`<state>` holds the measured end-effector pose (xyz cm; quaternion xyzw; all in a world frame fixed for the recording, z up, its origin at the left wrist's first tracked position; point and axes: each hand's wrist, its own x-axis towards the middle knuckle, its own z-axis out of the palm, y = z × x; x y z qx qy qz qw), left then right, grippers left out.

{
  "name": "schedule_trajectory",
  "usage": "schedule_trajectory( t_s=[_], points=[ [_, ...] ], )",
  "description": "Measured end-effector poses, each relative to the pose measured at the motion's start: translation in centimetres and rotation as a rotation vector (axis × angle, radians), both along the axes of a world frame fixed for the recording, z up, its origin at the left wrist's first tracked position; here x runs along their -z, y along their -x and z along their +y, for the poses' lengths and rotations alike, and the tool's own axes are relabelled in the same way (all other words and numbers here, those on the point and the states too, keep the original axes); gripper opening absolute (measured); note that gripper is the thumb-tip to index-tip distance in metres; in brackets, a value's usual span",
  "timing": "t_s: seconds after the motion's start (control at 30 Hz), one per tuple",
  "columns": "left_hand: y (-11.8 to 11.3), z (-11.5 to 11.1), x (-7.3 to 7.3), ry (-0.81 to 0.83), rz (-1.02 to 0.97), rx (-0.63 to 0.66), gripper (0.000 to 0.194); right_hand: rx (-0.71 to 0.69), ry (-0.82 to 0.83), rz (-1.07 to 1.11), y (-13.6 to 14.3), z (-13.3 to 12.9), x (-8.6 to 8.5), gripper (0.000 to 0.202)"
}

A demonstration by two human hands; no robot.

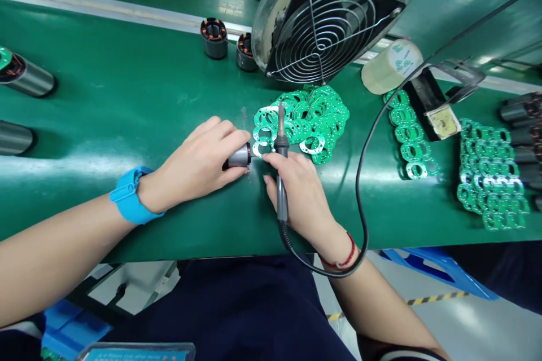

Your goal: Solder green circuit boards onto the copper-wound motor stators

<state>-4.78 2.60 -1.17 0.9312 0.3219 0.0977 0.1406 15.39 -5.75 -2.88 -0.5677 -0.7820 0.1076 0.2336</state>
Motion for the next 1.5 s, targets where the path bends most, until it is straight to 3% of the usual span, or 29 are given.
schedule_trajectory(
  t_s=[0.23, 0.43, 0.67, 0.77, 0.87, 1.0, 1.1, 1.33, 1.5],
  points=[
    [0.0, -0.1, 0.2, 0.041, -0.056, -0.026, 0.025, 0.105, -0.006, 0.135, -0.2, -0.6, -0.6, 0.031],
    [-0.1, -0.8, -0.9, 0.394, -0.208, -0.245, 0.032, 0.237, 0.137, 0.332, 0.6, -1.0, -1.2, 0.030],
    [-0.4, -1.6, -0.7, 0.682, -0.320, -0.157, 0.034, 0.338, 0.018, 0.738, 1.8, -0.1, -0.7, 0.032],
    [-0.7, -1.6, -0.2, 0.545, -0.248, -0.118, 0.034, 0.254, 0.113, 0.805, 1.4, 0.6, -0.9, 0.031],
    [-0.5, -1.2, -0.2, 0.397, -0.136, -0.069, 0.035, 0.096, 0.190, 0.607, 1.1, 1.1, -1.5, 0.029],
    [0.8, -0.1, -0.8, 0.450, -0.116, -0.009, 0.034, 0.054, -0.019, 0.192, 1.4, 0.8, -1.8, 0.034],
    [1.7, 0.7, -1.0, 0.529, -0.143, 0.021, 0.019, 0.055, -0.113, 0.051, 1.8, 0.1, -1.3, 0.043],
    [1.3, 0.9, -0.2, 0.443, -0.119, 0.042, 0.014, -0.103, 0.117, 0.155, 1.0, 0.4, -1.3, 0.047],
    [1.4, 1.0, -0.7, 0.287, -0.140, 0.000, 0.017, -0.161, 0.209, 0.218, 0.3, 1.1, -1.8, 0.047]
  ],
)
